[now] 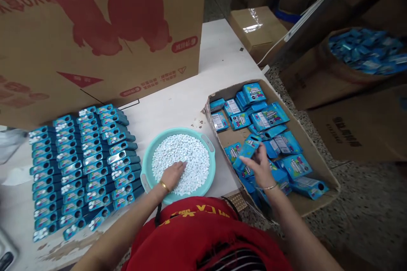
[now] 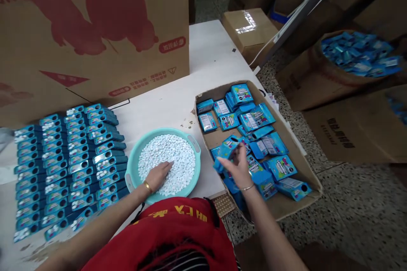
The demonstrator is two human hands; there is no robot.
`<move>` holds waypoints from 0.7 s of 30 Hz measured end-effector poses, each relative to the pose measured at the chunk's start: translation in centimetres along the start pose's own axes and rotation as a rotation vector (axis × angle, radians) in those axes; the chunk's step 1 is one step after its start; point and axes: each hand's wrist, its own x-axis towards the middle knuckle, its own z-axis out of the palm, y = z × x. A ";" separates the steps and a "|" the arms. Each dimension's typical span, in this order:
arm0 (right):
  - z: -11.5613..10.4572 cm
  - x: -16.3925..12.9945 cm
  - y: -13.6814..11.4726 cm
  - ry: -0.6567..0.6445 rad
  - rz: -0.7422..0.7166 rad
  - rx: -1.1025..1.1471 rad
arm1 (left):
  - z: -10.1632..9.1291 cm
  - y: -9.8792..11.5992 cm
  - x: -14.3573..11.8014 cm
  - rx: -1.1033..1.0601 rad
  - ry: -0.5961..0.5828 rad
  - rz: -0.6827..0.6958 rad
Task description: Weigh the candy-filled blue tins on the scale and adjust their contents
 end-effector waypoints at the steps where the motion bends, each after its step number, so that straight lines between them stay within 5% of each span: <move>1: 1.5 -1.3 -0.9 -0.048 0.051 0.187 | 0.5 0.4 -0.4 -0.026 -0.009 0.019; 3: 4.3 -3.3 -2.3 -0.132 0.095 0.363 | 1.1 0.9 -1.2 -0.083 -0.018 0.050; 7: 7.3 -4.5 -3.2 -0.180 0.072 0.341 | -0.2 0.5 -2.7 -0.193 0.025 0.087; 14: 7.6 -4.3 -2.0 -0.184 -0.072 0.108 | -8.1 -1.2 -6.6 -0.272 0.141 0.133; 21: 10.9 -3.7 -2.2 -0.266 -0.307 -0.014 | -14.7 2.7 -7.9 -0.068 0.007 0.198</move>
